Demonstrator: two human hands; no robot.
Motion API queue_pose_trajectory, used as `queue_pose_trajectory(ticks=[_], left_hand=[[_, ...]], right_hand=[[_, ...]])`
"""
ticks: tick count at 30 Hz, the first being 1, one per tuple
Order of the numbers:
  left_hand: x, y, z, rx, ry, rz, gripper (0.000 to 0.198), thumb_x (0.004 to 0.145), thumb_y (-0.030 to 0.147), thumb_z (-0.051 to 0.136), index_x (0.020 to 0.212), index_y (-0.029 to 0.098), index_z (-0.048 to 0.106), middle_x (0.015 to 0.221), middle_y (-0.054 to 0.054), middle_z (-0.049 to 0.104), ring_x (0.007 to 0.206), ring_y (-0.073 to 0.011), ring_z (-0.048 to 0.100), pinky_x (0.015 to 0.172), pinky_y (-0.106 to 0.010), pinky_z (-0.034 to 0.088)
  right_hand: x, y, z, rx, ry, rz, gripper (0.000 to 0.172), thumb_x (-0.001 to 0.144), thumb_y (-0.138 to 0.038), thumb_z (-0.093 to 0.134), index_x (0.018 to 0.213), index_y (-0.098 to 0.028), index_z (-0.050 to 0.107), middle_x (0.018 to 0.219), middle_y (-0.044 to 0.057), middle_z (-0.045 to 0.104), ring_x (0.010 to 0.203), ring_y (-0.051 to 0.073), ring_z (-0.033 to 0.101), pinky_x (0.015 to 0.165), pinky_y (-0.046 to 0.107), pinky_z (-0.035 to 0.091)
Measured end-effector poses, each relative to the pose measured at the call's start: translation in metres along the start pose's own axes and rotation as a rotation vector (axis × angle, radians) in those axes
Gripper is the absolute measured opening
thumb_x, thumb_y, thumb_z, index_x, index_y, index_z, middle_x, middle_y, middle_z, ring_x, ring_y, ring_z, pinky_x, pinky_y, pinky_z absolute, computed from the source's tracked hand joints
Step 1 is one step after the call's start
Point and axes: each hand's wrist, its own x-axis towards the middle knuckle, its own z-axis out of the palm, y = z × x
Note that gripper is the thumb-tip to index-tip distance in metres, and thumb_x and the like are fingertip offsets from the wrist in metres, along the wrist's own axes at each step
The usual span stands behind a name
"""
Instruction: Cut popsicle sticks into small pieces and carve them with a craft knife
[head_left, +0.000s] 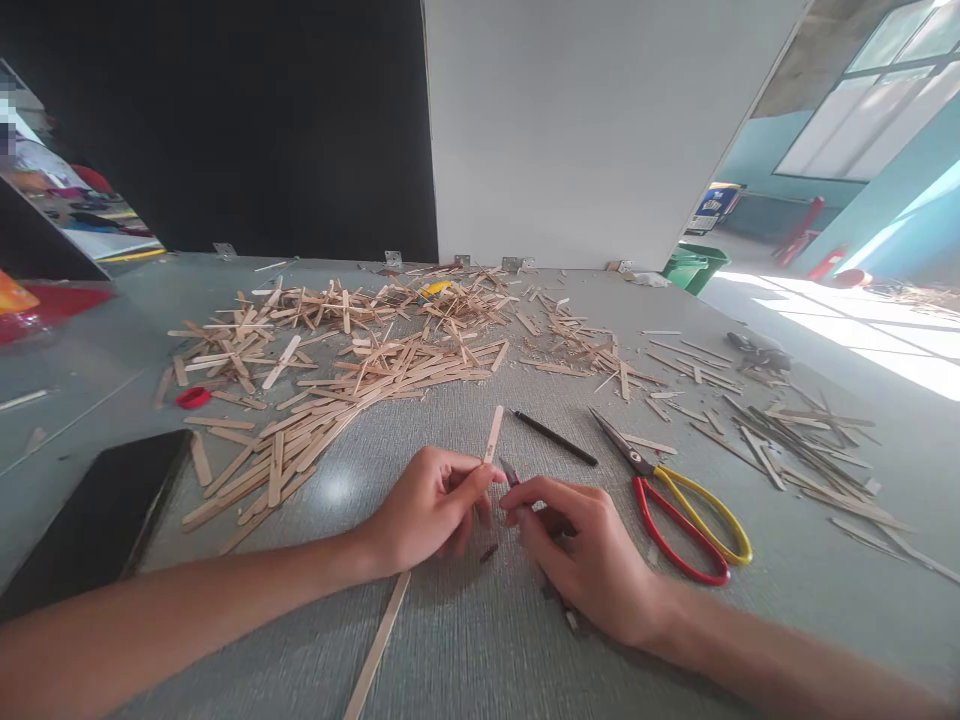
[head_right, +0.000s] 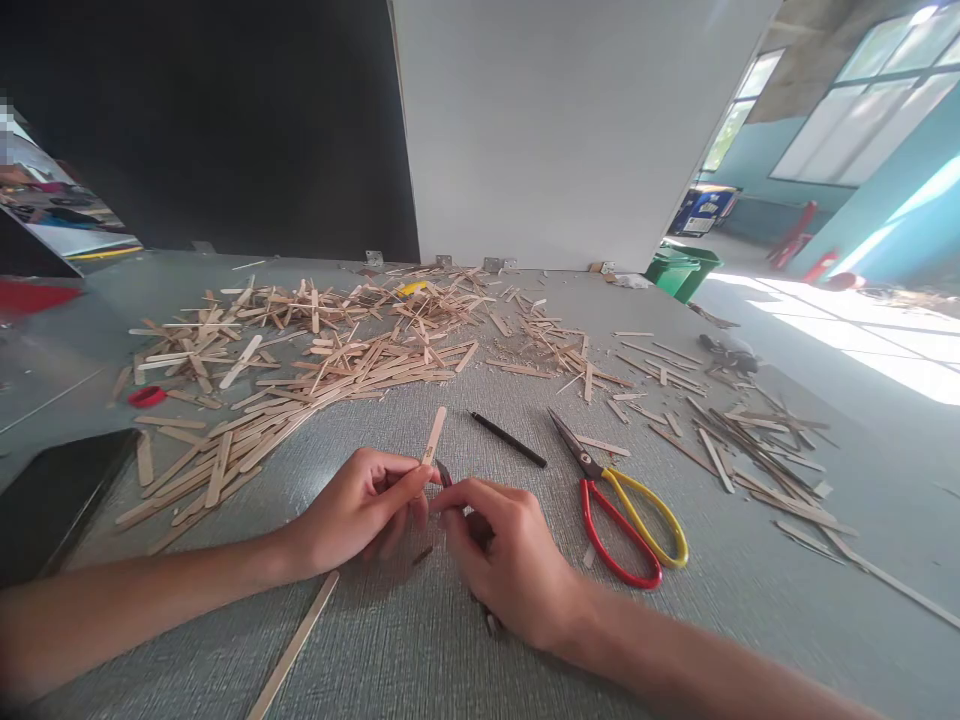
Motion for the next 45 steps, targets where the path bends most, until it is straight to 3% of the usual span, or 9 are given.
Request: queue_pose_trajectory(ticks=[3, 7, 14, 29, 40, 45], left_hand=[[-0.0004, 0.0006, 0.0006, 0.000, 0.000, 0.016, 0.046, 0.104, 0.054, 0.054, 0.083, 0.015, 0.069, 0.059, 0.002, 0.061, 0.037, -0.0084, 0.051, 0.036, -0.017, 0.032], [-0.0009, 0.0013, 0.0016, 0.001, 0.027, 0.035, 0.044, 0.106, 0.052, 0.052, 0.090, 0.015, 0.069, 0.061, 0.005, 0.056, 0.039, -0.0068, 0.048, 0.039, -0.017, 0.032], [-0.0009, 0.0018, 0.0009, 0.024, 0.022, 0.041, 0.043, 0.107, 0.049, 0.051, 0.092, 0.014, 0.071, 0.050, 0.009, 0.048, 0.038, -0.0074, 0.042, 0.038, -0.017, 0.030], [-0.0012, 0.0031, 0.0015, 0.150, 0.074, 0.135, 0.041, 0.106, 0.043, 0.052, 0.084, 0.016, 0.074, 0.054, 0.007, 0.038, 0.045, -0.0097, 0.034, 0.042, -0.021, 0.022], [-0.0009, 0.0009, 0.0022, 0.213, 0.083, 0.143, 0.046, 0.104, 0.043, 0.052, 0.068, 0.016, 0.062, 0.062, 0.005, 0.030, 0.058, -0.0119, 0.027, 0.052, -0.025, 0.019], [-0.0014, 0.0018, 0.0016, 0.153, 0.046, 0.130, 0.040, 0.105, 0.042, 0.053, 0.078, 0.016, 0.068, 0.059, 0.007, 0.033, 0.053, -0.0111, 0.028, 0.048, -0.023, 0.020]], right_hand=[[-0.0021, 0.0053, 0.0012, 0.020, 0.092, -0.012, 0.030, 0.100, -0.017, 0.051, 0.129, -0.020, 0.060, 0.090, 0.003, 0.077, 0.063, 0.012, 0.069, 0.056, 0.023, 0.050], [-0.0017, 0.0101, 0.0020, -0.010, 0.150, 0.003, 0.027, 0.100, -0.019, 0.053, 0.125, -0.022, 0.063, 0.092, 0.004, 0.081, 0.076, 0.016, 0.079, 0.062, 0.023, 0.057], [-0.0017, 0.0079, 0.0016, -0.063, 0.138, -0.020, 0.029, 0.100, -0.019, 0.051, 0.125, -0.021, 0.066, 0.091, 0.004, 0.081, 0.064, 0.014, 0.074, 0.054, 0.024, 0.053], [-0.0025, 0.0103, 0.0013, -0.018, 0.100, 0.008, 0.028, 0.100, -0.019, 0.052, 0.125, -0.022, 0.066, 0.093, 0.004, 0.081, 0.067, 0.015, 0.073, 0.056, 0.025, 0.051], [0.0019, 0.0017, -0.0041, -0.079, 0.024, -0.031, 0.026, 0.102, -0.018, 0.049, 0.114, -0.016, 0.072, 0.076, 0.000, 0.072, 0.060, 0.013, 0.061, 0.059, 0.026, 0.047], [0.0006, 0.0051, -0.0044, -0.027, 0.009, 0.013, 0.024, 0.102, -0.021, 0.050, 0.114, -0.018, 0.071, 0.081, 0.001, 0.074, 0.060, 0.014, 0.061, 0.055, 0.026, 0.047]])
